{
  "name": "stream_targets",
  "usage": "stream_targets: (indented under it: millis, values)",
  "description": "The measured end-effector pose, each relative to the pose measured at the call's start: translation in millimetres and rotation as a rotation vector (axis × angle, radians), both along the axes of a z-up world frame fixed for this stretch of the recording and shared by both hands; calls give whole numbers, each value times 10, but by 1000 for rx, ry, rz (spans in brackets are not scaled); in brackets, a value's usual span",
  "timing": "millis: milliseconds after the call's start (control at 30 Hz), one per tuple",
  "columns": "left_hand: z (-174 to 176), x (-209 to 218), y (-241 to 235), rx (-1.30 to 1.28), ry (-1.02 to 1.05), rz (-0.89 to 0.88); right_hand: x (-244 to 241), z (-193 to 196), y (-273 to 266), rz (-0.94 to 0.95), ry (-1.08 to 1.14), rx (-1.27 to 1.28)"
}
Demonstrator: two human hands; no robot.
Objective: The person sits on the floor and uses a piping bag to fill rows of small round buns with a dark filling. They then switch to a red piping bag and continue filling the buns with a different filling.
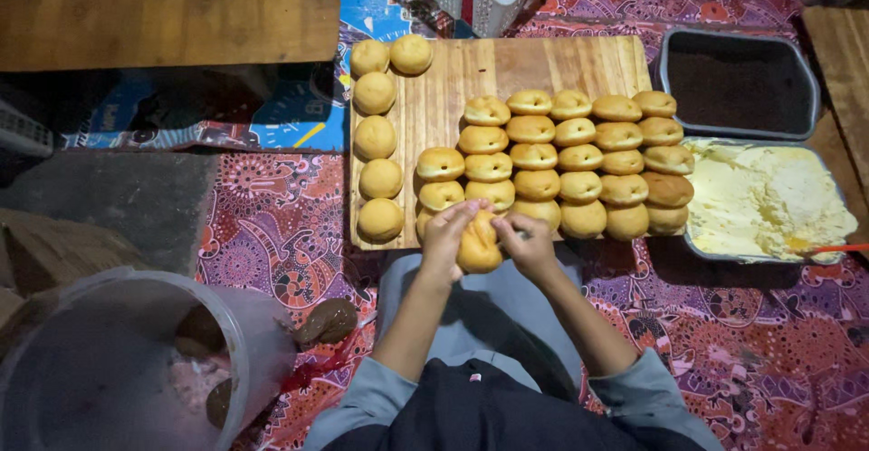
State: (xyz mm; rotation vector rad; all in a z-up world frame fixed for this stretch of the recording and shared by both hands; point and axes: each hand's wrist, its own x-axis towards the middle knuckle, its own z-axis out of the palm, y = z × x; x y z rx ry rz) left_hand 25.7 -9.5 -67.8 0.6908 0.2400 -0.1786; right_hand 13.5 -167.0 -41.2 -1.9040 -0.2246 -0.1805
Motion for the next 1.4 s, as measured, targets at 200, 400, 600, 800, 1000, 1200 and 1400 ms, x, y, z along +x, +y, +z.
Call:
stream_targets:
  millis: [200, 400, 600, 800, 1000, 1200, 1400]
  values:
    - [-80, -129, -284, -9, 97, 258, 155, -99, 91, -310, -477, -273]
    - [-179, 168, -19, 74, 10, 132, 270, -135, 113, -81, -39, 56]
    - [28, 92, -204, 150, -19, 279, 445, -26, 250, -252, -411, -231]
    - [430, 469, 418, 1302, -670, -121, 728, 226, 342, -266, -336, -382]
    - [116, 1526, 1080, 1328, -538, -401, 842, 549, -77, -394, -174, -65]
    - [-625, 2353, 1113, 1159, -648, -581, 758, 633, -653, -567, -58, 229]
    - [-735, 2760, 1168, 968, -663, -895, 596, 456, -1089, -687, -25, 133]
